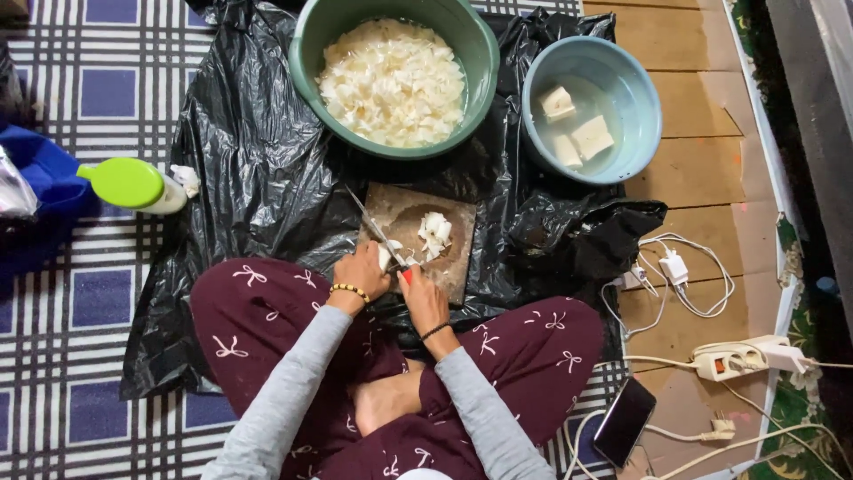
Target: Dicing blocks of tofu into small pieces using a knife on a wooden cutting board while sitting on the floor.
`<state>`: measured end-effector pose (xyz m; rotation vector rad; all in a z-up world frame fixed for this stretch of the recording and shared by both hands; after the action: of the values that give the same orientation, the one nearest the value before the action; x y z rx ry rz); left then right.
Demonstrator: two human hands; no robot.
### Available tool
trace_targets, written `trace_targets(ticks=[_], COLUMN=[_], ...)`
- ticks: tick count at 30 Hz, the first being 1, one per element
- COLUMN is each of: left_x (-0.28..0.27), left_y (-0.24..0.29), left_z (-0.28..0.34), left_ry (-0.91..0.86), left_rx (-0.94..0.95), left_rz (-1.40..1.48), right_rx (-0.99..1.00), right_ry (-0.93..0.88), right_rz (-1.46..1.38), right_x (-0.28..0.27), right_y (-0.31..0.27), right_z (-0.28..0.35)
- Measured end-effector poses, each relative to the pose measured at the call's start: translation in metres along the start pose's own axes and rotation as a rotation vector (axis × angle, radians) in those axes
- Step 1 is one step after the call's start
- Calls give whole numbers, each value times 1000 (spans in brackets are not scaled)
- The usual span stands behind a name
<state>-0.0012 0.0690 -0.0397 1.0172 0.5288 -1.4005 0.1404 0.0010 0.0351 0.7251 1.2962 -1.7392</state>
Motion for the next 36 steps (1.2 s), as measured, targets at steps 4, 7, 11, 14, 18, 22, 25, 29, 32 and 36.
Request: trace_targets(ticks=[4,7,11,14,18,22,25,29,32,36], left_x=[-1,-2,0,-5,0,6,2,-5,-5,-7], left_y=[-1,-2,-9,-9,-3,-5,-3,-1,1,3], left_z=[4,4,-4,-3,-3,-5,-4,1,6,6], left_ry=[5,-55,-130,-170,-113,-112,-98,-92,-83,-37], left_rx=[21,17,62,61,-15,-33,-29,-20,-15,-11], left_rz=[18,31,0,-28,28,30,23,11,7,5], right_rx=[-8,-10,6,14,32,58,75,66,58,56], right_ry=[-5,-6,-23,-40,-60,-167,-167,-179,-175,-128], right_rz=[61,69,37,4,-2,-30,-49,-61,-54,11], right_x=[8,11,10,6,-1,-33,-47,-42,-24,-10], right_y=[5,5,5,2,1,-15,-19,-15,-4,0], right_z=[-3,-3,-16,-18,0,48,64,64,56,40])
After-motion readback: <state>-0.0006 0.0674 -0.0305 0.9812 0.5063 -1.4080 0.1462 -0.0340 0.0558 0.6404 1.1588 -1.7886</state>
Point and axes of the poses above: each hand's wrist, its own z-axis away from the middle knuckle, its own x-axis out of the palm, y = z × x, the point moved 6 cm from there along -z, towards the middle knuckle, and after that the axes turned 8 degrees about -y, right-handed, at the moved point
